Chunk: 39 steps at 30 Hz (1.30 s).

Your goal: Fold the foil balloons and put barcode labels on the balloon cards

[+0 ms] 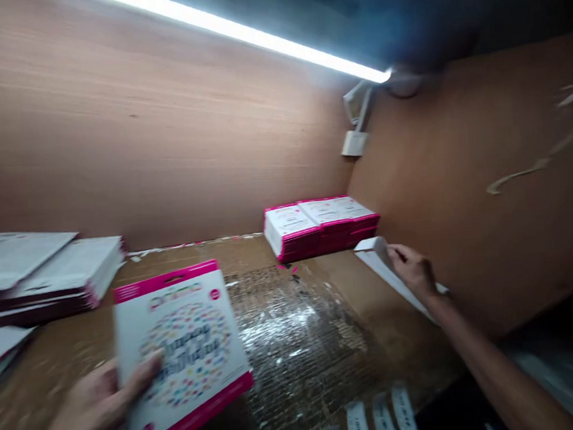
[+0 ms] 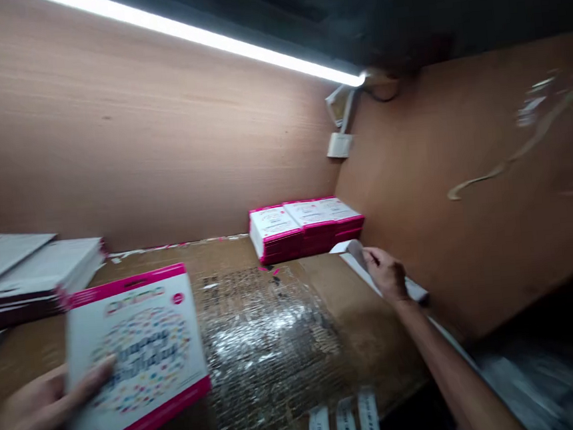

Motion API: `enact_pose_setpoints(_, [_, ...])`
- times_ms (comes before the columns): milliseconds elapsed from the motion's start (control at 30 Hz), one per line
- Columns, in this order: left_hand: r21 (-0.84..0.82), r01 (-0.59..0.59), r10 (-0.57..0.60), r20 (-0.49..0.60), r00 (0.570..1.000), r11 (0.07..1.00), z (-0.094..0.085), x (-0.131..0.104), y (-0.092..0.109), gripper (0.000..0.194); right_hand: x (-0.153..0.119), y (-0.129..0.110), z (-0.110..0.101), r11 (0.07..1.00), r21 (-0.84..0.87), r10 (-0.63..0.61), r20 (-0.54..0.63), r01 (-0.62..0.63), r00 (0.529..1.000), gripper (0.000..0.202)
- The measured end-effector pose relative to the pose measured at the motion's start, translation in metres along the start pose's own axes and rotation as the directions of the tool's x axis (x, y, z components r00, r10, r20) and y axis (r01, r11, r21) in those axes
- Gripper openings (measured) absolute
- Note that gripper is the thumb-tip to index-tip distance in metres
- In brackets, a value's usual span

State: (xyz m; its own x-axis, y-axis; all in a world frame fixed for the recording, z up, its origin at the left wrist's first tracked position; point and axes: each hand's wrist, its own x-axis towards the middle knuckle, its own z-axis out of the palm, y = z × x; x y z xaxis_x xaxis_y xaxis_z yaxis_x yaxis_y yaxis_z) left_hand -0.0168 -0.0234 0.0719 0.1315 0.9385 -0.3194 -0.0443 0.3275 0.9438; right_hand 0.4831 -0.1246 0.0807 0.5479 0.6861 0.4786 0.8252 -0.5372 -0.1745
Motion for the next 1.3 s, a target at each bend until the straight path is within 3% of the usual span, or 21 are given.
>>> enact_pose_setpoints(33, [0.01,0.033,-0.033,0.08,0.996,0.999,0.0,0.0,0.003,0.05,-0.001,-0.029,-0.01,0.993,0.107,-0.059,0.012,0.057,0.998,0.041])
enact_pose_setpoints(100, [-0.016,0.041,-0.037,0.21,0.977,0.999,0.002,-0.001,0.008,0.049,-0.009,-0.093,-0.029,0.811,0.573,-0.224,0.121,0.117,0.967,0.045])
enact_pose_setpoints(133, [-0.034,0.041,-0.031,0.245,0.969,0.999,0.004,-0.001,0.009,0.049,-0.016,-0.126,-0.038,0.697,0.711,-0.335,0.206,0.095,0.919,0.044])
enact_pose_setpoints(167, [-0.053,0.038,-0.023,0.262,0.965,0.998,0.005,-0.001,0.009,0.048,-0.024,-0.157,-0.045,0.603,0.795,-0.46,0.277,0.068,0.843,0.042])
enact_pose_setpoints(233, [-0.088,0.037,-0.01,0.284,0.959,0.995,0.006,-0.003,0.006,0.046,-0.041,-0.21,-0.052,0.53,0.847,-0.649,0.378,0.037,0.661,0.04])
enact_pose_setpoints(300, [-0.116,0.032,0.004,0.3,0.954,0.993,0.004,-0.006,0.003,0.044,-0.055,-0.247,-0.051,0.541,0.834,-0.751,0.423,0.105,0.507,0.037])
enact_pose_setpoints(367, [-0.133,0.028,0.014,0.304,0.952,0.991,0.0,-0.008,0.001,0.044,-0.062,-0.27,-0.047,0.603,0.763,-0.763,0.465,0.234,0.45,0.032])
enact_pose_setpoints(400, [-0.137,0.031,0.012,0.306,0.952,0.99,-0.003,-0.009,0.0,0.044,-0.063,-0.278,-0.046,0.647,0.7,-0.743,0.491,0.301,0.456,0.031])
enact_pose_setpoints(533, [-0.16,0.064,-0.011,0.313,0.95,0.985,-0.013,-0.008,-0.004,0.044,-0.061,-0.299,-0.051,0.772,0.382,-0.633,0.536,0.508,0.559,0.026])
enact_pose_setpoints(633, [-0.183,0.07,-0.01,0.309,0.951,0.981,-0.018,-0.003,-0.009,0.044,-0.061,-0.308,-0.056,0.76,0.266,-0.624,0.554,0.593,0.552,0.022])
enact_pose_setpoints(800, [-0.178,0.073,-0.014,0.313,0.95,0.981,-0.022,0.005,-0.015,0.046,-0.069,-0.311,-0.052,0.653,0.321,-0.721,0.541,0.686,0.433,0.023])
enact_pose_setpoints(1067, [-0.17,0.021,0.031,0.3,0.953,0.985,-0.026,0.0,-0.014,0.039,-0.069,-0.306,-0.037,0.556,0.487,-0.831,0.354,0.673,0.43,0.025])
enact_pose_setpoints(1200, [-0.173,-0.014,0.061,0.268,0.962,0.985,-0.029,-0.003,-0.009,0.04,-0.071,-0.299,-0.033,0.548,0.503,-0.836,0.29,0.669,0.466,0.022])
enact_pose_setpoints(1300, [-0.186,-0.033,0.077,0.231,0.97,0.982,-0.032,-0.007,-0.003,0.044,-0.078,-0.29,-0.03,0.592,0.467,-0.795,0.206,0.657,0.57,0.018])
